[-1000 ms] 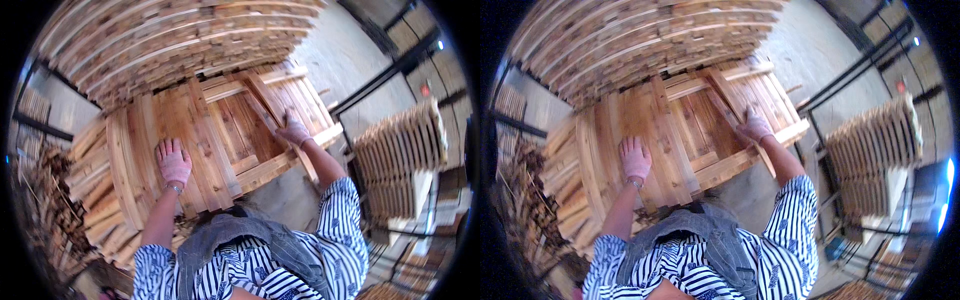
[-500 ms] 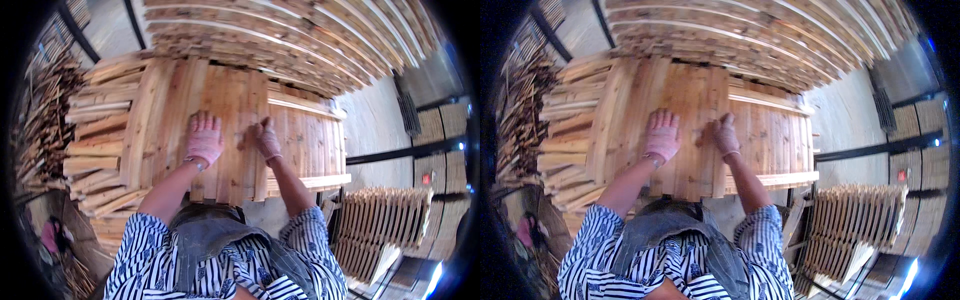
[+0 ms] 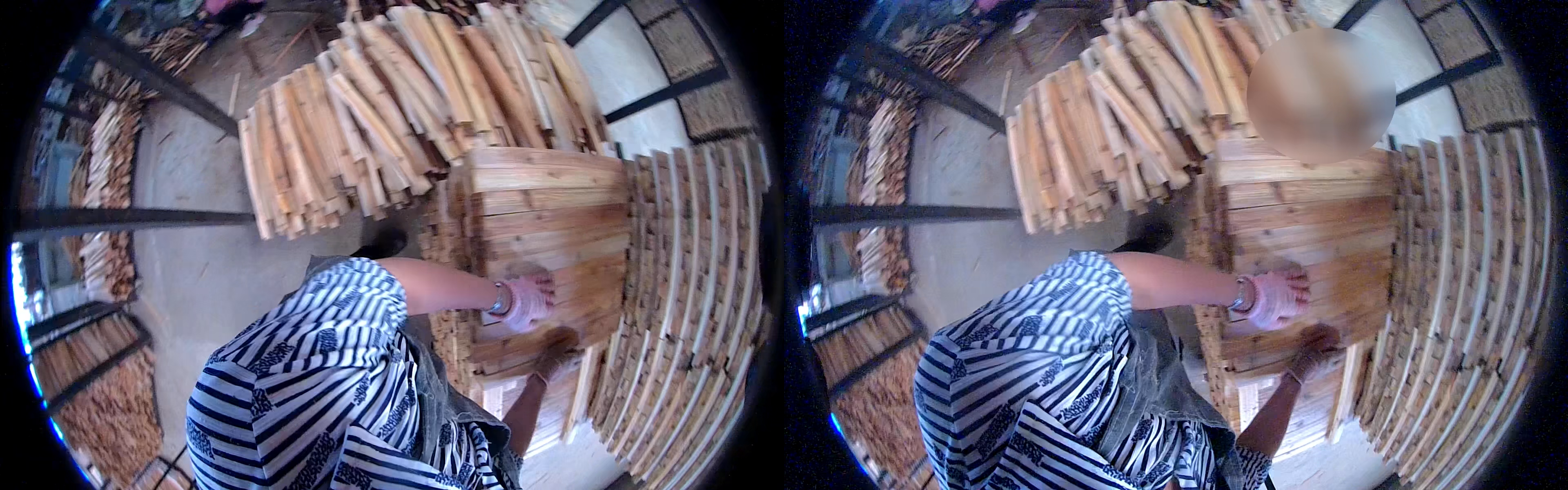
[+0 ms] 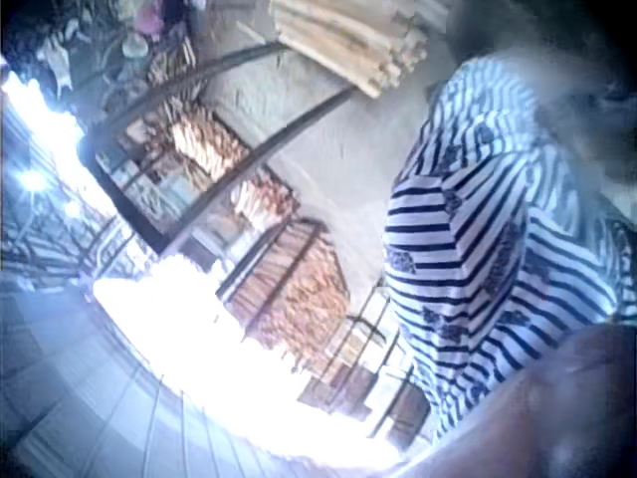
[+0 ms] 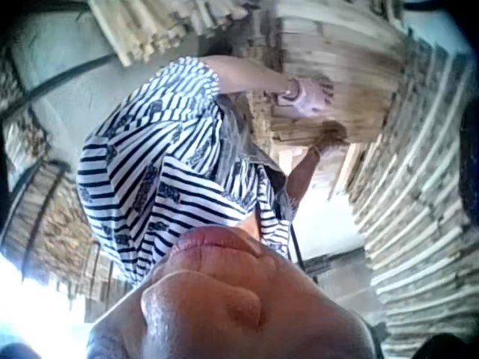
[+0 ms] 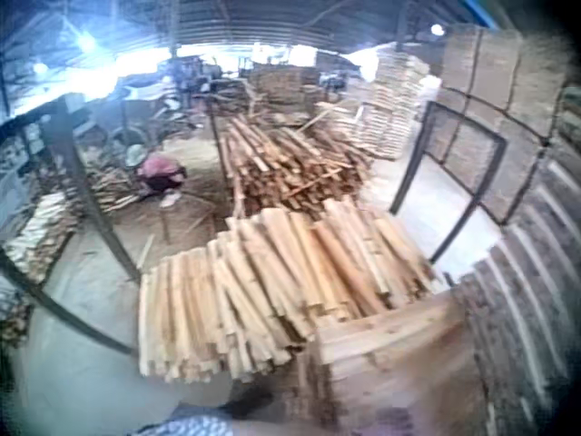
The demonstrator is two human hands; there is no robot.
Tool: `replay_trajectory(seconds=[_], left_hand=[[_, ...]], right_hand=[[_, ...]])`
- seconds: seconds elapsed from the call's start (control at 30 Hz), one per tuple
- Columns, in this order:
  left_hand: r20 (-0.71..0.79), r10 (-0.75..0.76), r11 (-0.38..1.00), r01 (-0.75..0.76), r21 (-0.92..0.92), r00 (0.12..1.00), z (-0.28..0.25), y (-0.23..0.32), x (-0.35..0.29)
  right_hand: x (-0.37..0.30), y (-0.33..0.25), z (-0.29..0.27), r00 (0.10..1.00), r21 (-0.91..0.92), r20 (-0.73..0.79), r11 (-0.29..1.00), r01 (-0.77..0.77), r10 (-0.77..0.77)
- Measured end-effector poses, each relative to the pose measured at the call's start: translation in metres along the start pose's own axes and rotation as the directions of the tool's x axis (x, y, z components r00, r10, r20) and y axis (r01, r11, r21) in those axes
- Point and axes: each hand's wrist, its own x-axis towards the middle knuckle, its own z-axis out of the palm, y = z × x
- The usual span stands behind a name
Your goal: The person repeatedly picks up bundles of wooden planks from a pile on the floor and stacks them onto a large, organized stack. The person wears gloves and a striped shirt while performing this task in a workshop setting.
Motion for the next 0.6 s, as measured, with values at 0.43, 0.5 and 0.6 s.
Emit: replay_trajectory(seconds=[0.43,0.5,0.6], left_hand=[[0.487,-0.872,-0.452,-0.299,-0.840,-0.049,-0.032,-0.110,-0.449],[0.398,-0.914,-0.377,-0.198,-0.905,-0.082,-0.037,-0.143,-0.487],[0.341,-0.939,-0.319,-0.258,-0.912,-0.043,-0.058,-0.193,-0.524]], right_hand=[[-0.116,-0.301,-0.237,0.419,0.828,0.535,0.357,-0.432,-0.734],[-0.139,-0.357,-0.223,0.275,0.807,0.542,0.400,-0.434,-0.794],[-0.158,-0.448,-0.182,0.023,0.526,0.592,0.365,-0.768,-0.806]])
